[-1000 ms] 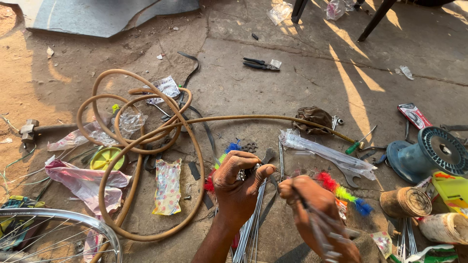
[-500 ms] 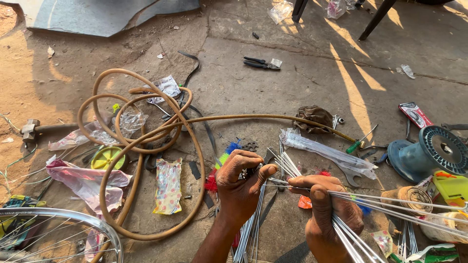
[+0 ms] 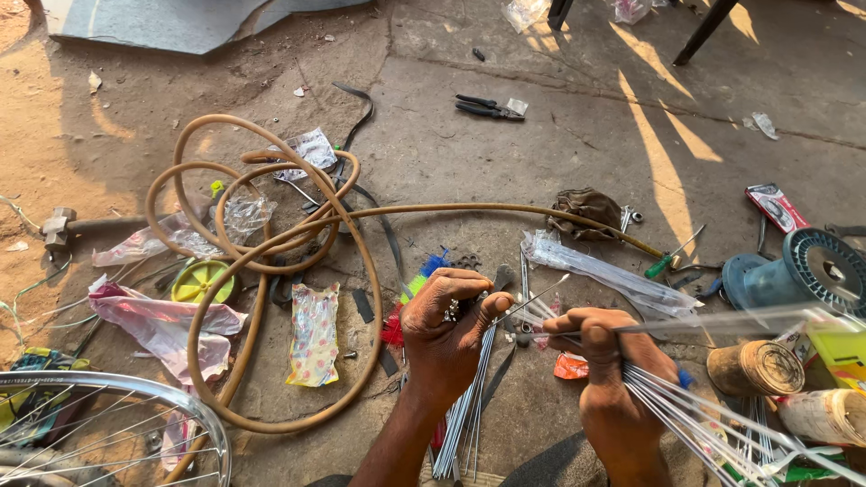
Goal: The person inserts bicycle spokes into the hub flange holes one by one. They hold the hub in one hand and feed the spoke ends into the holes with the other hand, gradually building up a set of spokes on the hub.
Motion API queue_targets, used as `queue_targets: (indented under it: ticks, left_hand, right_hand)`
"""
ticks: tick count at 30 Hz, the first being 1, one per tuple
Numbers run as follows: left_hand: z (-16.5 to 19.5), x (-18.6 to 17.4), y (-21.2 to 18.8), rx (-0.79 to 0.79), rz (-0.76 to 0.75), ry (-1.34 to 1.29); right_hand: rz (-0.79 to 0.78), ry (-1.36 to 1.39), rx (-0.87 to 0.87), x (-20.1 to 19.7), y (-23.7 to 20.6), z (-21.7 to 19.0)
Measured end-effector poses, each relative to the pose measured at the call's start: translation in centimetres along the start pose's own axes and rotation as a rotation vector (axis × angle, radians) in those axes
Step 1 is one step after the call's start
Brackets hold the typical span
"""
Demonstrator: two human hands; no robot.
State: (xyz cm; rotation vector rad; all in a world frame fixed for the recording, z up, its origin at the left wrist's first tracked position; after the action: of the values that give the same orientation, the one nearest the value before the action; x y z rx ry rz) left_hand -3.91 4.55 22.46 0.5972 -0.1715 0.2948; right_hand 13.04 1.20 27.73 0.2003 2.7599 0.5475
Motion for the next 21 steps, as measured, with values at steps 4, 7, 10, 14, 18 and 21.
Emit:
queue_targets:
  ticks: [4,7,10,14,18,21]
  left_hand:
    - [-0.2,0.1,0.2,0.027,-0.018,-0.017]
    - [-0.3,0.2,0.1,0.002,-0.015,-0.003]
    - [-0.2,0.3,0.0,0.031,-0.028,0.02]
    - [-0.2,0.4,0.0,0.016,-0.037,0.0]
    - [-0.2,0.4,0.0,0.011,-0.043,0.003]
    - [0.0,0.3,-0.1,0.03,-0.037,0.019]
  right_hand:
    - [0.083,-0.049,-0.14,0.0,-0.5,-2.3]
    - [0.054,-0.018,-0.143,0.7,-0.3,-2.6]
    - [0.055,0.009,-0.17,1.3,-0.1,-2.4]
    - [0.059,0.023,-0.202,1.6,-0.1,-2.0]
    - [0.097,-0.04,-0.187,1.0,-0.3,-1.7]
    - [0.119,-0.007,-0.142,1.0,-0.4,-1.1]
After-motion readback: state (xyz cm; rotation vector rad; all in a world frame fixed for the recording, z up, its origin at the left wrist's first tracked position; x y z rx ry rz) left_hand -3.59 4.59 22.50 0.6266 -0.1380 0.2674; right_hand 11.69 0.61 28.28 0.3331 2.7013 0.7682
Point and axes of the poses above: each hand's wrist, its own y-axis towards the middle knuckle, its own x-axis out of the palm, z = x × y, the point moved 2 cm from there along y, towards the middle knuckle, and after that the axes turned 2 degrees about -y, right-handed, at the moved point
